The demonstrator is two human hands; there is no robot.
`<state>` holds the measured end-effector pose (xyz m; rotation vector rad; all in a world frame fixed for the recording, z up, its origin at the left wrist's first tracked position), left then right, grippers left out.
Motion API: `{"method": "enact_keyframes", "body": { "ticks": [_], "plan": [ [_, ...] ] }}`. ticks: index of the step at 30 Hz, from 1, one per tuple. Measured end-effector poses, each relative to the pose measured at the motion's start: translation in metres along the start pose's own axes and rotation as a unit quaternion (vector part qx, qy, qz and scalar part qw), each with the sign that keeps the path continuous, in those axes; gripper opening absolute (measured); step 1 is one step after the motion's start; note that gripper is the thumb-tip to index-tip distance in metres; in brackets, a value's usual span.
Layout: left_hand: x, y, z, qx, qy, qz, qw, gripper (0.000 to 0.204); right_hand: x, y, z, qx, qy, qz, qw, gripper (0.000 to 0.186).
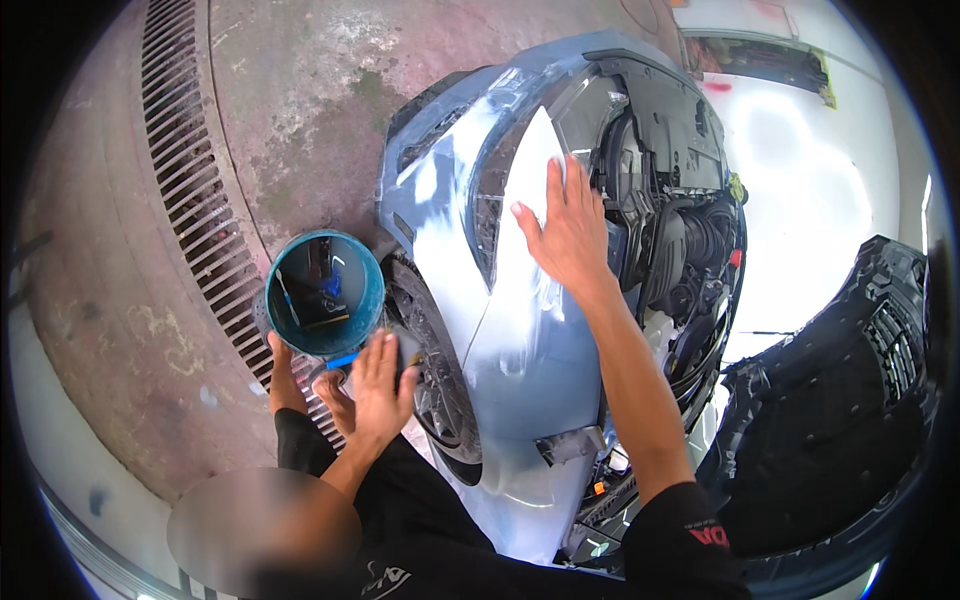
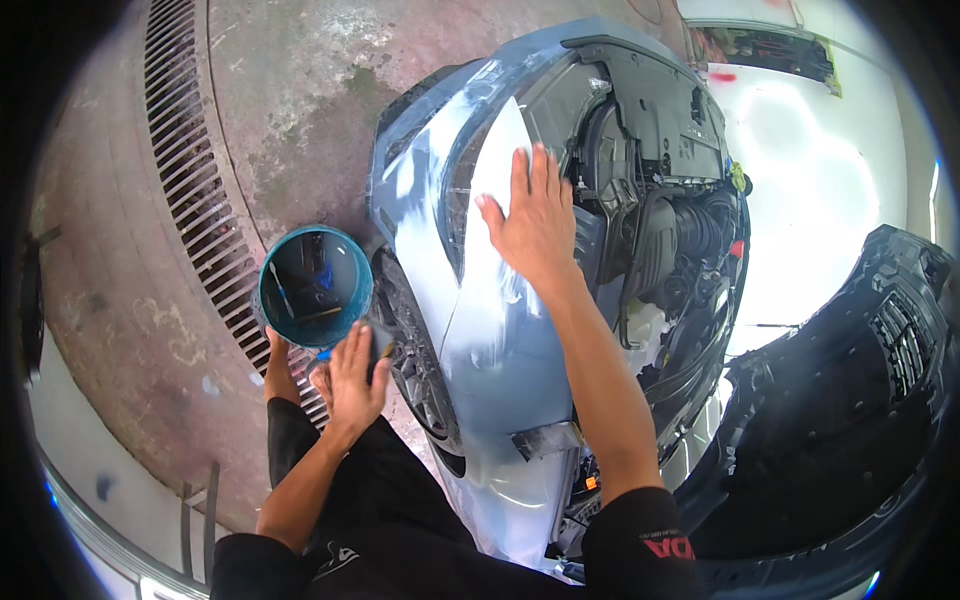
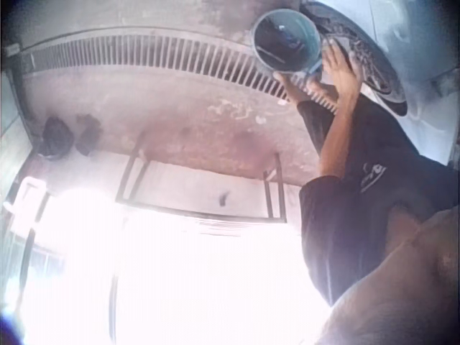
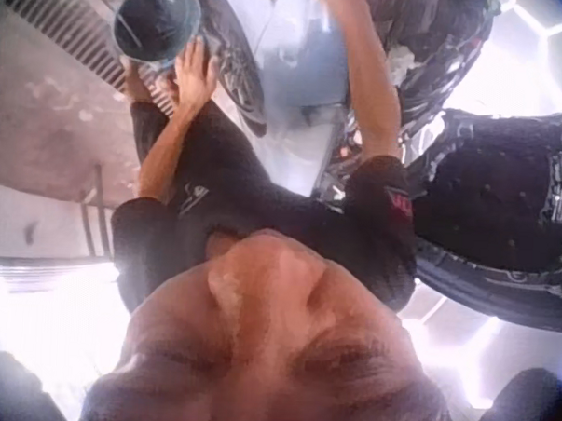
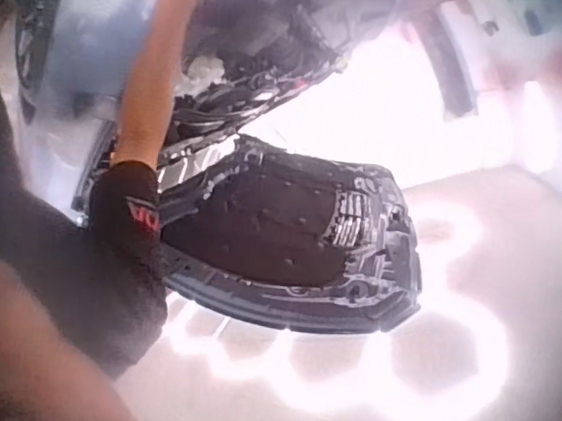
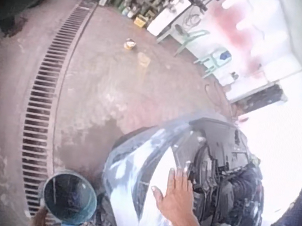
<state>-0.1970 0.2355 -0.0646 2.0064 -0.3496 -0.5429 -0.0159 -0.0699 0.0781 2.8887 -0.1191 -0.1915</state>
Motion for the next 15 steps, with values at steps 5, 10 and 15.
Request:
{"method": "enact_keyframes", "body": {
  "ticks": [5,10,15],
  "plan": [
    [-0.03,-0.072,-0.023,0.044,0.0,-0.028,0.999,0.064,0.083,0.019,0.04,-0.067,0.009,0.011,0.998,0.09],
    [-0.036,-0.123,-0.036,0.043,0.001,-0.06,0.997,0.062,0.056,-0.03,0.039,-0.086,0.0,-0.04,0.995,0.088],
    [-0.035,-0.128,-0.03,0.044,-0.052,-0.068,0.995,0.062,-0.027,-0.059,0.023,-0.133,-0.057,-0.045,0.988,0.087]
  ]
}}
Point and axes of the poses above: each hand's wrist, its own x-axis towards the middle knuckle, its own z-axis out of the palm, y = z × x, the point moved 9 cm from there along x, towards the middle knuckle
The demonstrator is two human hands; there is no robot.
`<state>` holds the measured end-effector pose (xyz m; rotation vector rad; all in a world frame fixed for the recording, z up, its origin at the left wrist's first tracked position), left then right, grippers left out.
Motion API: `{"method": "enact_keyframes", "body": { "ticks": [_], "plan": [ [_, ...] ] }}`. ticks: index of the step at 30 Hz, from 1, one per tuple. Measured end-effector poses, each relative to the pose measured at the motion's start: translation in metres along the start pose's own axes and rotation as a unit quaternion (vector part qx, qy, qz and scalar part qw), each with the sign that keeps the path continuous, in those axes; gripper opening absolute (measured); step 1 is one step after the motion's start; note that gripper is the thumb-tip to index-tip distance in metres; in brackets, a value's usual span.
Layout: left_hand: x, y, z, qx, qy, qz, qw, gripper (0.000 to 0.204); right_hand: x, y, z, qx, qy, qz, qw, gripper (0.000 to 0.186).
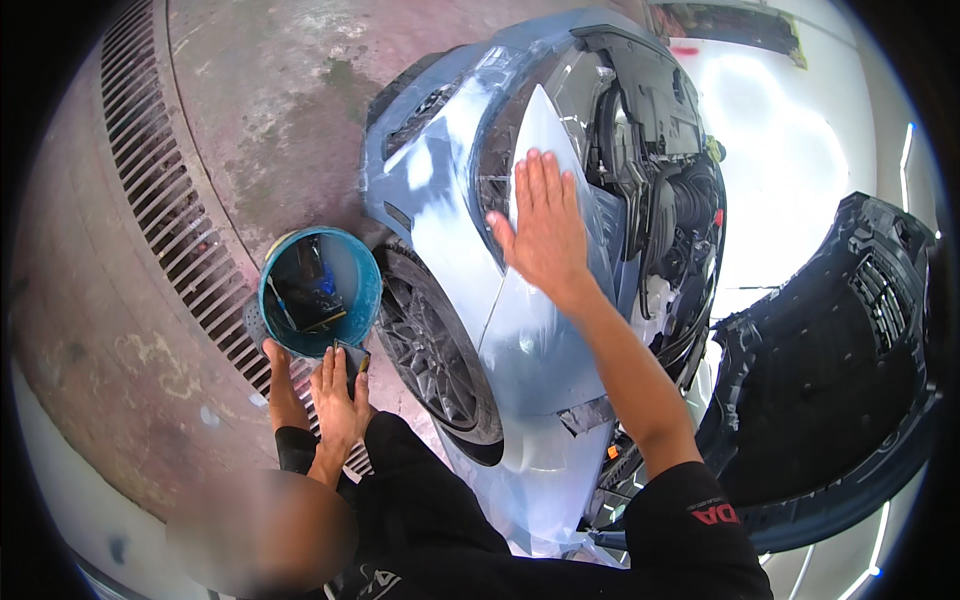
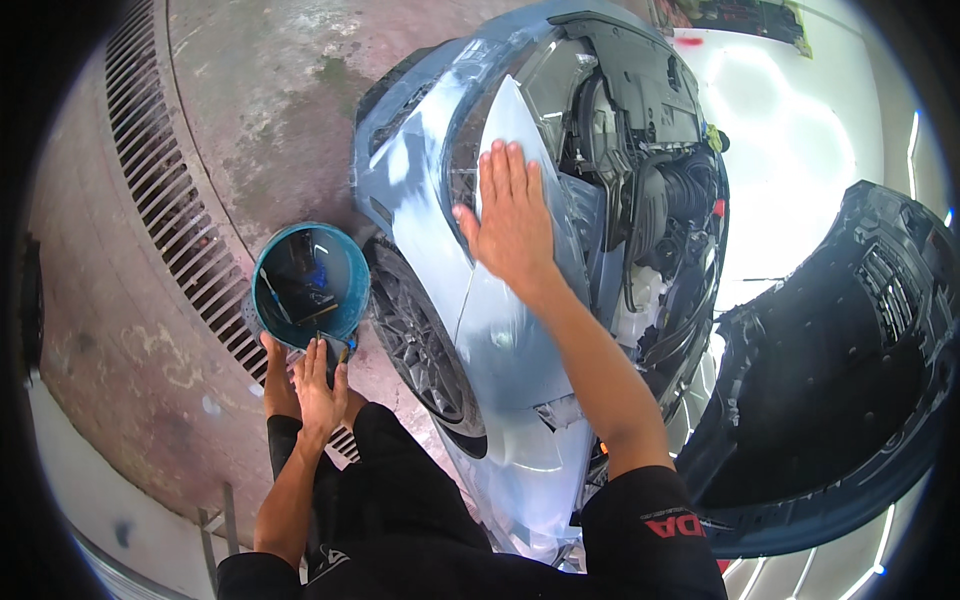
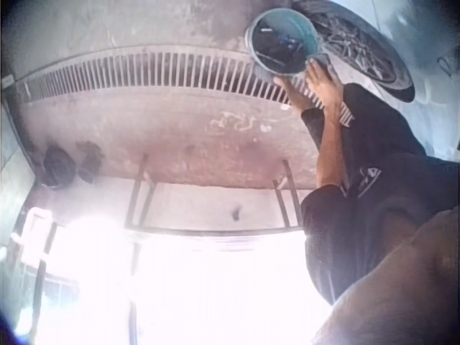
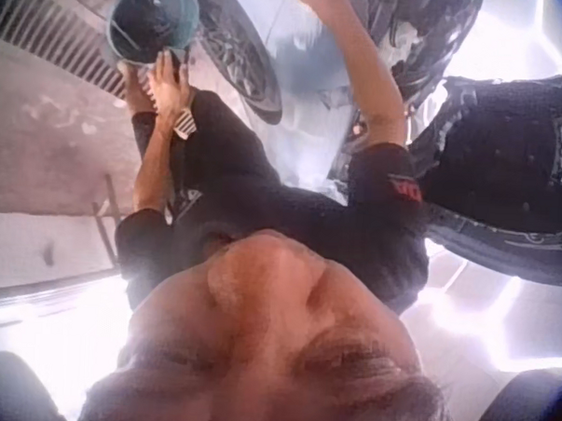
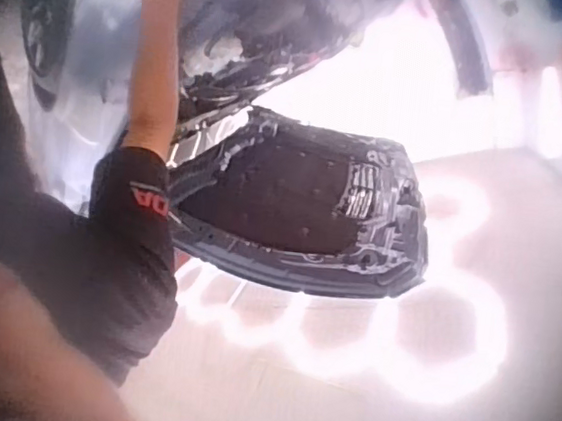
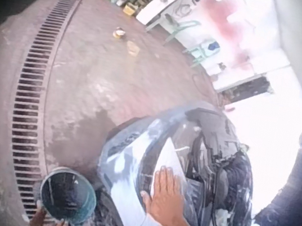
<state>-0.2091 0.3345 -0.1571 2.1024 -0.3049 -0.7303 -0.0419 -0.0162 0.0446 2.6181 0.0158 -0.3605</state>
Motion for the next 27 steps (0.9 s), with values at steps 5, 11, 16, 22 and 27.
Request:
{"method": "enact_keyframes", "body": {
  "ticks": [5,11,16,22,27],
  "plan": [
    [-0.003,-0.011,-0.008,-0.002,-0.007,0.003,1.0,0.062,-0.074,-0.032,-0.005,0.037,-0.067,0.012,0.997,0.083],
    [0.023,-0.095,0.007,-0.237,0.005,-0.113,0.965,0.056,-0.101,-0.15,0.044,0.457,-0.072,0.101,0.881,0.054],
    [0.103,-0.162,0.051,-0.293,0.052,-0.14,0.944,0.035,-0.1,-0.321,0.229,0.847,-0.169,0.363,0.348,0.052],
    [0.203,-0.28,0.147,-0.447,0.09,-0.351,0.818,0.048,-0.032,-0.439,0.413,0.891,-0.058,0.448,-0.032,0.058],
    [0.24,-0.314,0.204,-0.458,0.164,-0.393,0.78,0.06,-0.016,-0.5,0.536,0.873,-0.055,0.47,-0.117,0.034]
  ]
}}
Point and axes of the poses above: each hand's wrist, its own x-axis towards the middle knuckle, its own z-axis out of the palm, y = z × x, the point moved 9 cm from there along x, towards the middle knuckle
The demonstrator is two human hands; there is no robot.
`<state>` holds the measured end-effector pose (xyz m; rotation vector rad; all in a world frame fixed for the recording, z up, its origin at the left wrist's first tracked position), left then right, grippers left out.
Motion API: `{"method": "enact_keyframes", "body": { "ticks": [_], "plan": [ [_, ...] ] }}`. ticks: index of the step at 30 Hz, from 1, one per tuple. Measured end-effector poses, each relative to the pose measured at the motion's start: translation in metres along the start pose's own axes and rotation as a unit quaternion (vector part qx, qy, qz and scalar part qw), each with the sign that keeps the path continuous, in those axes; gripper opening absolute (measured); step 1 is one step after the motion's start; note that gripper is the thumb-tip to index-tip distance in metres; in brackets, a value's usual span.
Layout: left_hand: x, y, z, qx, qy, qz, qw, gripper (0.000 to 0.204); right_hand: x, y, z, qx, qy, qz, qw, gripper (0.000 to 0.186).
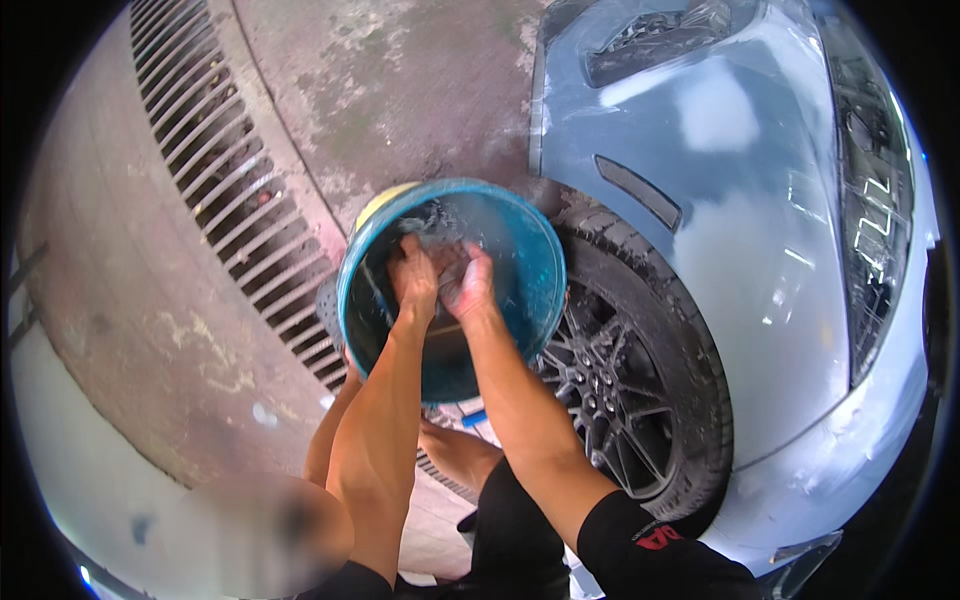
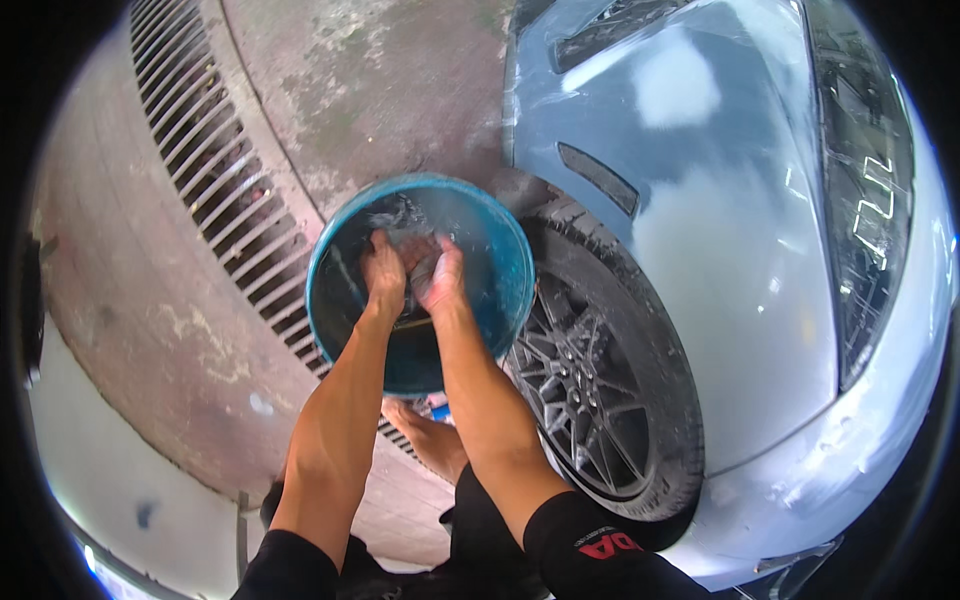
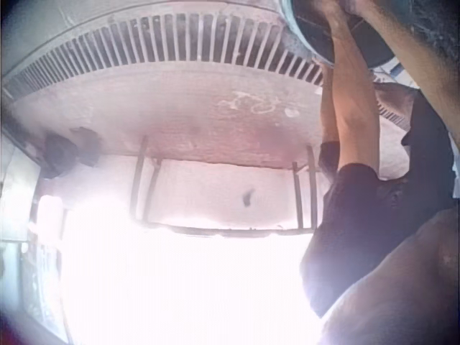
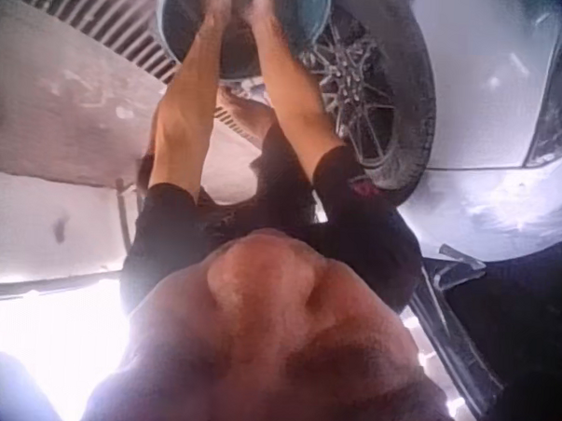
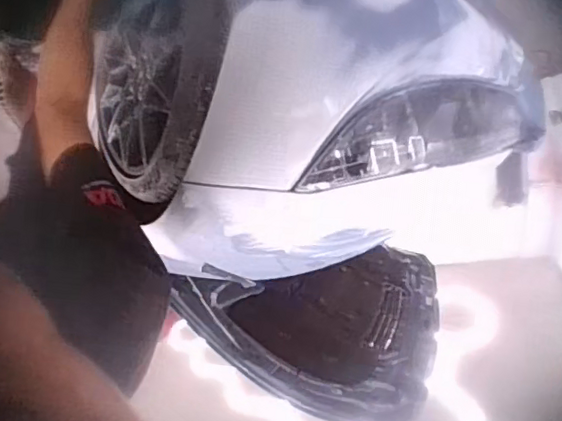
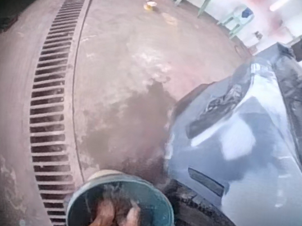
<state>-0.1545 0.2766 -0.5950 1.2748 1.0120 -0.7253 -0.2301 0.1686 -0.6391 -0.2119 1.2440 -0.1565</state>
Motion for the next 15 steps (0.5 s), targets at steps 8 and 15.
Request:
{"method": "enact_keyframes", "body": {
  "ticks": [8,15],
  "plan": [
    [0.066,-0.044,-0.025,-0.119,-0.021,-0.165,0.979,0.07,-0.027,-0.005,0.022,-0.096,0.051,0.077,0.991,0.024],
    [-0.041,0.032,-0.042,-0.068,-0.112,-0.105,0.986,0.069,-0.331,-0.137,0.175,-0.12,-0.118,-0.003,0.986,0.055]
  ]
}}
Point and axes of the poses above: each hand's wrist, its own x-axis towards the middle knuckle, its own z-axis out of the palm, y = z × x, the point moved 9 cm from there along x, towards the middle knuckle
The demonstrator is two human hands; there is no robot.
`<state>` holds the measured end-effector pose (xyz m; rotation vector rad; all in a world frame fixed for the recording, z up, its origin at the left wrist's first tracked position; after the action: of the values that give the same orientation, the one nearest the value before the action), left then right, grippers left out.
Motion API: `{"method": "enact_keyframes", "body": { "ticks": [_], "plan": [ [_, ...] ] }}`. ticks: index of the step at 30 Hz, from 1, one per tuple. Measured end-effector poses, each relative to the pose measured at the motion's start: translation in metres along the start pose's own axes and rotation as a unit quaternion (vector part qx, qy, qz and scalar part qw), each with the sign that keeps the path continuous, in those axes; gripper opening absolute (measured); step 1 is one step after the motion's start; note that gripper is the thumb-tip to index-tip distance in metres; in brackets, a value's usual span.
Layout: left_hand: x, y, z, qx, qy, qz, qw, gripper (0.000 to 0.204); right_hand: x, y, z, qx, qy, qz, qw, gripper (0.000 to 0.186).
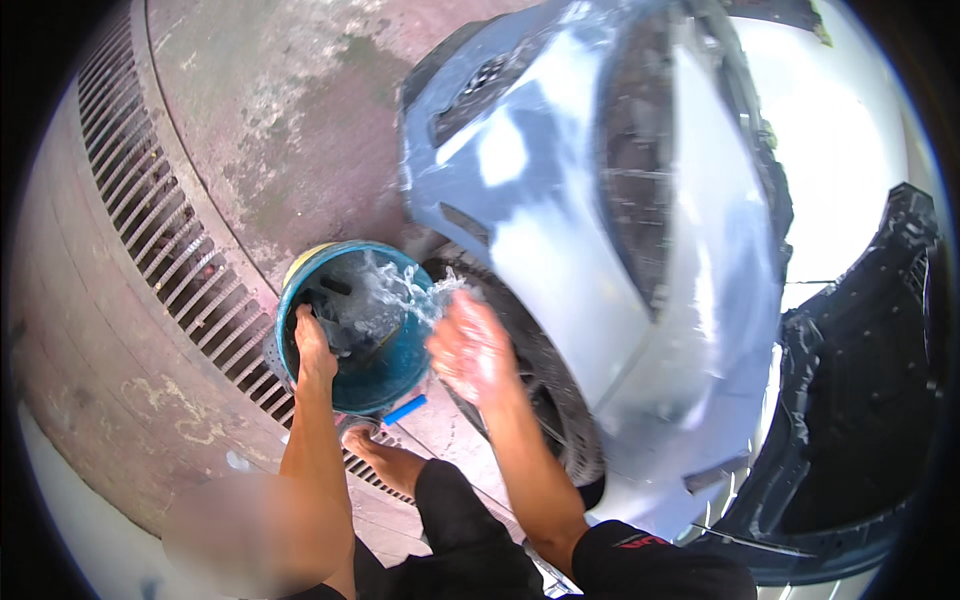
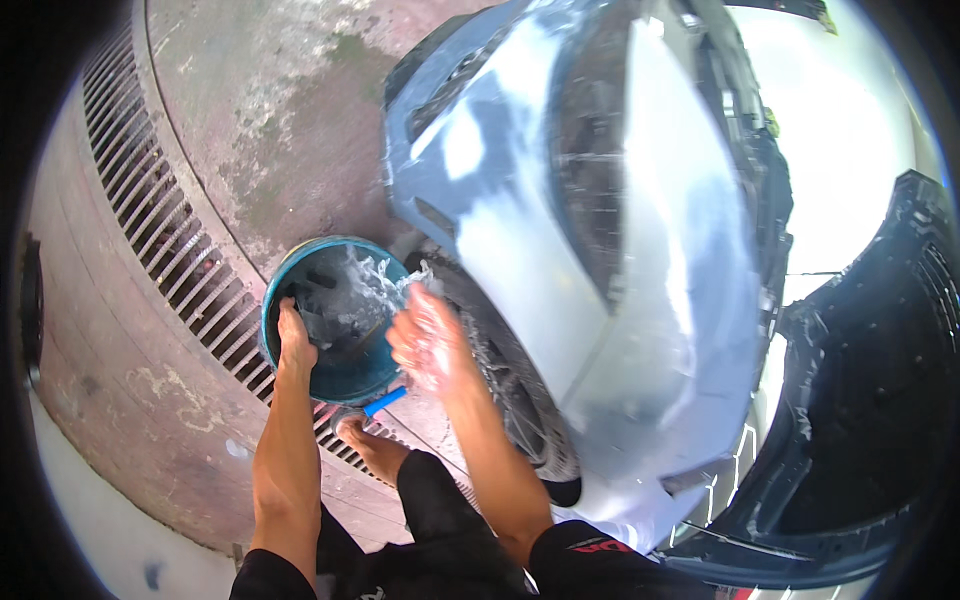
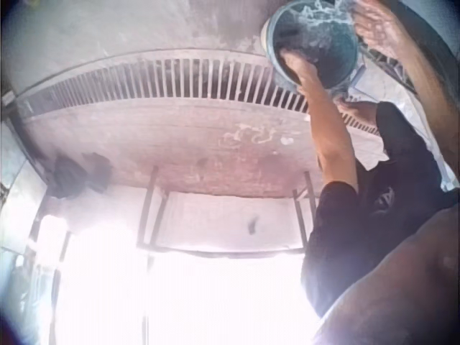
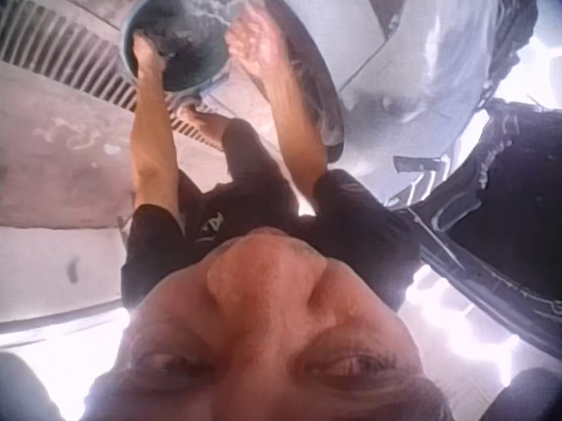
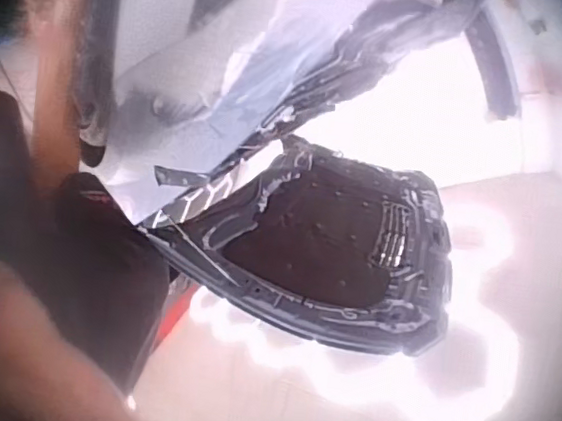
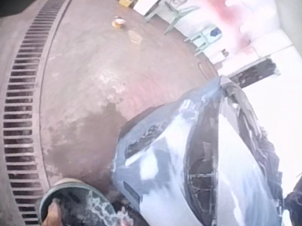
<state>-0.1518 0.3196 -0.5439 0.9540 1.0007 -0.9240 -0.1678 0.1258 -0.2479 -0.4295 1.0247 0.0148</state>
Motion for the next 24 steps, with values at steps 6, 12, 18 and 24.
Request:
{"method": "enact_keyframes", "body": {
  "ticks": [6,12,18,24],
  "plan": [
    [-0.09,0.017,0.008,0.074,0.029,0.036,0.996,0.064,-0.24,-0.211,0.167,-0.69,0.085,-0.527,0.488,0.022],
    [-0.107,0.007,0.021,0.123,0.021,0.066,0.99,0.059,-0.192,-0.261,0.18,-0.927,0.111,-0.357,0.026,0.07],
    [-0.159,0.03,0.038,0.15,-0.012,0.071,0.986,0.047,-0.099,-0.318,0.219,-0.907,0.114,-0.405,0.038,0.08],
    [-0.198,0.05,0.041,0.128,-0.009,0.128,0.983,0.041,-0.097,-0.313,0.216,-0.907,0.1,-0.41,0.017,0.078]
  ]
}}
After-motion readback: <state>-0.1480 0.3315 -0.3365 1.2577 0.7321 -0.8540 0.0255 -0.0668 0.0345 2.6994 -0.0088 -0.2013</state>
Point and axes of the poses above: each hand's wrist, its own x-axis towards the middle knuckle, its own z-axis out of the palm, y = z × x, the point moved 9 cm from there along x, towards the middle knuckle
